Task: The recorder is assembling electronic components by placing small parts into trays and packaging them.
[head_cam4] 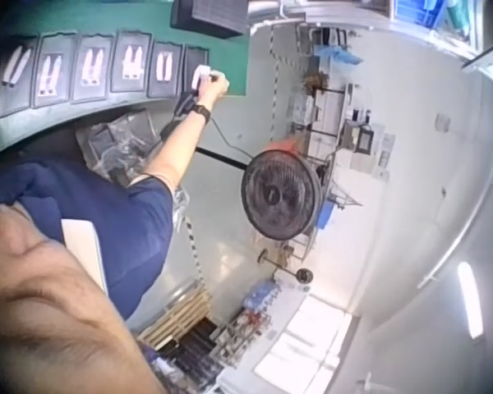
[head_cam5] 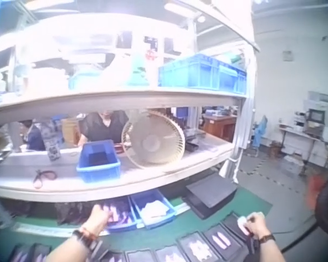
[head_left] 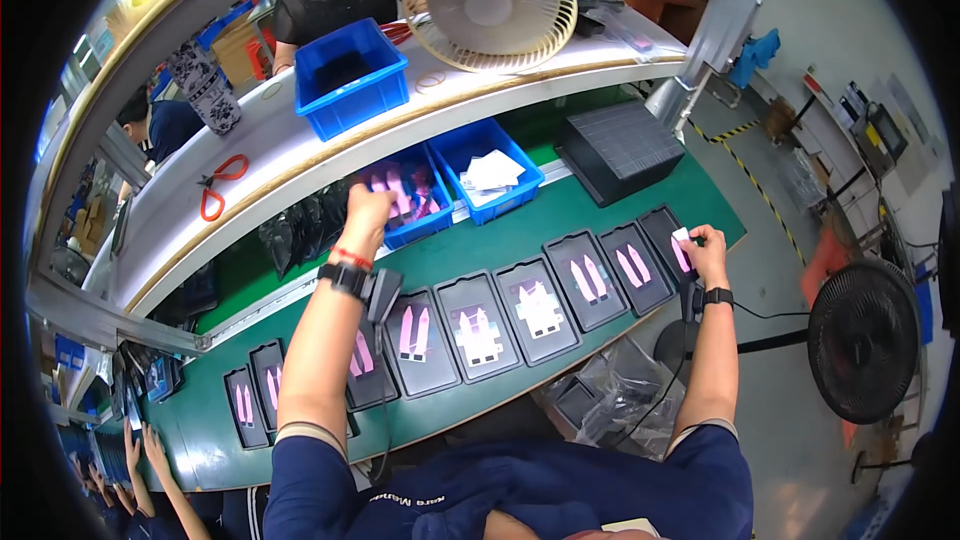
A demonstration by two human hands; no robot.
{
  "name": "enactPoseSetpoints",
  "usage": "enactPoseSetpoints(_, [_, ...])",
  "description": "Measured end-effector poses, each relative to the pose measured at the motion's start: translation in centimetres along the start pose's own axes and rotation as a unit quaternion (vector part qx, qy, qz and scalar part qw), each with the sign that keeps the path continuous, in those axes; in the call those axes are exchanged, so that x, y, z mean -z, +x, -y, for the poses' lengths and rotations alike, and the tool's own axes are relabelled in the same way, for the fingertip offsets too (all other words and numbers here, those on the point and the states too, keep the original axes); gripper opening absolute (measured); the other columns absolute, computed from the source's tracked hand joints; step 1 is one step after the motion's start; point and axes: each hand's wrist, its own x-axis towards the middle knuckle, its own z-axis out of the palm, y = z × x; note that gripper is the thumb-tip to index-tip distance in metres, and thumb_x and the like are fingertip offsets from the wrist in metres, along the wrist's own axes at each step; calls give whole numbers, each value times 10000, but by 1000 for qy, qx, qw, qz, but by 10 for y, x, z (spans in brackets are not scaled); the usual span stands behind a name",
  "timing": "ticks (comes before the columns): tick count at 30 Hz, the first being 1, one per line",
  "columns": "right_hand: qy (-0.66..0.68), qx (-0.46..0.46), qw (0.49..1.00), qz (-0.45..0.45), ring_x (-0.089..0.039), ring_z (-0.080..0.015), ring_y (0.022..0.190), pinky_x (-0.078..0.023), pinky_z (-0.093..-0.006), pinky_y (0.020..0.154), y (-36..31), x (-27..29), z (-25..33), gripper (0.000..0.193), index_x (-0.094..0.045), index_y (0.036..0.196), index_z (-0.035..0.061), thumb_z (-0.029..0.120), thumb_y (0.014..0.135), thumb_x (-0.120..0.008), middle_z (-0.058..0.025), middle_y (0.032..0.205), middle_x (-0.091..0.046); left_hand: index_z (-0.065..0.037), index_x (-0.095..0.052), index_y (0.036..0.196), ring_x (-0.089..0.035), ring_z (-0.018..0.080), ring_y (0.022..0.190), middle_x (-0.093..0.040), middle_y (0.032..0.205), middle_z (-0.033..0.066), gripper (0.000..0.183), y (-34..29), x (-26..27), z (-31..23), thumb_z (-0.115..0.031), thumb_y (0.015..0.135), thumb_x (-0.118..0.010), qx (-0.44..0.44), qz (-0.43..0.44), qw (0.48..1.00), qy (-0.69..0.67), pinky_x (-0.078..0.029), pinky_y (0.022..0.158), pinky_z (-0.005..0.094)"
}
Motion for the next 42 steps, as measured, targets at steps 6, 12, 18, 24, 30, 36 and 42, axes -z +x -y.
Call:
enactPoseSetpoints(6, [60, -32, 997, 34, -520, -258, 812, -439, -359, 745, -25, -11, 44, 423, -539, 928, 24, 126, 611, -799, -108, 850, -536, 87, -640, 931, -594, 380, 1002, -599, 987, 315, 289, 68, 1, 49, -83, 726, -528, 19, -23, 915, 403, -467, 817, 392])
enactPoseSetpoints(12, [-46, -17, 998, 29, -525, -324, 890, -423, -416, 793, -48, -20, 88, 416, -549, 981, 37, 217, 672, -762, -145, 924, -553, 58, -173, 1369, -521, 399, 1106, -537, 1143, 313, 773, 52, -16, 42, -59, 719, -575, 18, -25, 909, 416, -441, 921, 375])
enactPoseSetpoints(18, [124, 254, 957, 65, -550, -351, 919, -415, -431, 820, -15, -30, 244, 388, -584, 967, 18, 207, 671, -749, -156, 948, -605, -32, -314, 1344, -425, 475, 1149, -348, 1274, 335, 725, 27, -15, 26, -131, 716, -663, -28, -18, 897, 442, -386, 977, 455])
enactPoseSetpoints(24, [-50, 309, 904, 291, -519, -322, 1050, -402, -418, 914, 46, -102, 327, 612, -581, 1135, 66, 191, 579, -807, -159, 1090, -584, -90, -370, 1331, -311, 419, 1273, -283, 1352, 285, 679, -34, 8, 8, -144, 735, -691, -214, 26, 901, 377, -305, 1040, 430])
enactPoseSetpoints(30, [-168, 308, 862, 366, -548, -300, 1068, -361, -379, 925, 61, -106, 348, 612, -619, 1129, 115, 148, 532, -747, -140, 1080, -626, -92, -508, 1215, -433, 327, 1196, -388, 1316, 182, 494, -110, 72, -1, -111, 751, -677, -214, 28, 929, 301, -415, 919, 389])
enactPoseSetpoints(36, [-142, 311, 882, 325, -516, -290, 1096, -346, -400, 907, 57, -106, 345, 584, -639, 1064, 85, 259, 518, -754, -145, 1035, -629, -97, -573, 1133, -472, 264, 1151, -429, 1283, 142, 387, -141, 92, 16, -98, 758, -665, -139, 10, 956, 259, -441, 866, 350])
enactPoseSetpoints(42, [-43, 296, 920, 253, -618, -289, 884, -420, -393, 826, 63, -102, 323, 598, -617, 1029, 40, 284, 500, -754, -141, 906, -653, -57, -605, 1061, -529, 252, 1075, -493, 1199, 148, 297, -147, 85, 19, -70, 768, -648, -161, 14, 960, 228, -457, 830, 327])
